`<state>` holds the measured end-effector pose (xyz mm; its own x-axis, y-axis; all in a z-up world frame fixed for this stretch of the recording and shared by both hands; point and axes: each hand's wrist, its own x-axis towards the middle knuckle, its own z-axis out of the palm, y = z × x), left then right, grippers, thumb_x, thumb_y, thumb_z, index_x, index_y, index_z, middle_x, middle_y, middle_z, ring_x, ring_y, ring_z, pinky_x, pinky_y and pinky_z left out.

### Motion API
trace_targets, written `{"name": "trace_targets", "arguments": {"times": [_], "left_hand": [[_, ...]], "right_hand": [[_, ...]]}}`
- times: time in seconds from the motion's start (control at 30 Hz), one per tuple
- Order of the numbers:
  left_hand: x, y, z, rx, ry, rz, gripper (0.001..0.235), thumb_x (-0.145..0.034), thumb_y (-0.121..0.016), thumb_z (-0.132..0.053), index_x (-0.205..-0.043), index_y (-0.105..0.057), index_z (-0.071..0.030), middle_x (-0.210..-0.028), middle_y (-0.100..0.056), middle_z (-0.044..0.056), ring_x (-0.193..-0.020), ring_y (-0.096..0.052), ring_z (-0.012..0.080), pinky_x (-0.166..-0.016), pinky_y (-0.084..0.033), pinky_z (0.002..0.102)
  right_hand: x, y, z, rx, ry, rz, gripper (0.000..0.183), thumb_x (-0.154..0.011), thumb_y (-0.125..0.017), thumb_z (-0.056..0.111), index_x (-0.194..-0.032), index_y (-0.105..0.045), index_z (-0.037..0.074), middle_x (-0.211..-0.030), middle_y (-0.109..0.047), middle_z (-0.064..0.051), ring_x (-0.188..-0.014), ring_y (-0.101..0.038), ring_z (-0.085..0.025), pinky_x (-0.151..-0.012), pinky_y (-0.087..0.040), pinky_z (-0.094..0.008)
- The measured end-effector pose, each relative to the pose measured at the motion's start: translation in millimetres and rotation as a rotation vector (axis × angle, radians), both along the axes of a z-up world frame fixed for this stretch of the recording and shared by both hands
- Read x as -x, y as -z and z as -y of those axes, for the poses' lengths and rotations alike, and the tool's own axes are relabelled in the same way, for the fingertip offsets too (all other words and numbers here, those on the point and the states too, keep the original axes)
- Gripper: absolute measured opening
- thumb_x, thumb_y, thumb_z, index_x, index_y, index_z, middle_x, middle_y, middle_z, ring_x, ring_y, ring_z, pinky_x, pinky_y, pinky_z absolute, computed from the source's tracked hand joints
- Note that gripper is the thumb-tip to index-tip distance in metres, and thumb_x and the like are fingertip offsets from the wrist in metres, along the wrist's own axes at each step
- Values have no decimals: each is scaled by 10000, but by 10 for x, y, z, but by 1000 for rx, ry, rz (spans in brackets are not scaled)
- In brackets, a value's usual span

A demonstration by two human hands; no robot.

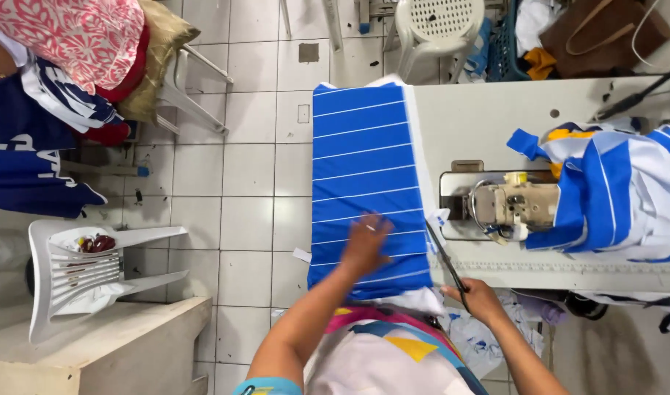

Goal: Cutting a large piece of blue and white striped fabric into multiple thin strips using scissors on a workbench.

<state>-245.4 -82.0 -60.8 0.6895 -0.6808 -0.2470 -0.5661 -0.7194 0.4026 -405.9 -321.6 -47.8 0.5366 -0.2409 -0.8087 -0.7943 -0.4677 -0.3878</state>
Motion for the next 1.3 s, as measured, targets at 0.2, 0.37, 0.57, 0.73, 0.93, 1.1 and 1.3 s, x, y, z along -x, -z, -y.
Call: {"name": "trace_targets", "arguments": {"times": [0.2, 0.37, 0.57, 0.73, 0.93, 1.1, 1.3], "left_hand": [[-186, -399, -259, -280, -51, -84, 1091, -648, -823, -506, -1525, -242, -217, -1562, -204, 226, -1427, -183, 461, -1111, -234, 620], [-151, -268, -314, -297, -47, -103, 1123, -643, -798, -553, -1532, -199, -220, -1582, -153, 195, -1443, -136, 437, -1126, -213, 613], [-78, -310, -433, -293, -43, -147, 1108, -666, -771, -556, -1536, -179, -208, -1592, -126, 177, -1455, -92, 412, -1144, -154, 606], [-107, -278, -517, -263, -30, -166, 1091, -676, -762, -534, -1535, -190, -181, -1589, -127, 191, -1451, -93, 427, -1132, -144, 618], [-113, -217, -588, -254, 5, -205, 1092, -690, -738, -549, -1538, -155, -182, -1592, -100, 184, -1451, -72, 424, -1130, -133, 618], [-241, -259, -659, -281, 101, -180, 1046, -716, -703, -561, -1534, -175, -177, -1567, -147, 194, -1424, -130, 431, -1066, -228, 624], [-444, 144, -579, -205, 91, -196, 902, -801, -648, -502, -1519, -211, -176, -1510, -274, 174, -1369, -256, 408, -980, -302, 622]], "right_hand": [[-740, -853, -624, 9, -112, -56, 649, -728, -702, 638, -976, -605, 46, -976, -648, -163, -1049, -632, -336, -845, -480, -406], [-539, -33, -706, -13, 58, 52, 562, -729, -731, 602, -794, -632, 52, -737, -643, -127, -806, -675, -301, -679, -487, -328], [-886, -196, -885, -101, 163, 36, 701, -678, -768, 644, -1003, -638, 37, -945, -656, -193, -980, -634, -344, -790, -482, -387], [-1103, -162, -930, 15, 160, 107, 567, -681, -787, 568, -732, -626, 27, -676, -623, -141, -698, -665, -311, -611, -484, -322], [-1540, -568, -1116, -23, 72, -11, 785, -703, -720, 655, -1060, -638, -40, -1104, -639, -295, -1135, -593, -427, -899, -483, -464], [-1605, 133, -859, 111, 175, 88, 552, -630, -841, 553, -627, -617, 48, -513, -573, -101, -532, -634, -247, -550, -443, -265], [-2173, -285, -963, 40, 80, 29, 761, -645, -768, 691, -905, -620, -9, -874, -636, -205, -942, -641, -366, -843, -468, -411]]}}
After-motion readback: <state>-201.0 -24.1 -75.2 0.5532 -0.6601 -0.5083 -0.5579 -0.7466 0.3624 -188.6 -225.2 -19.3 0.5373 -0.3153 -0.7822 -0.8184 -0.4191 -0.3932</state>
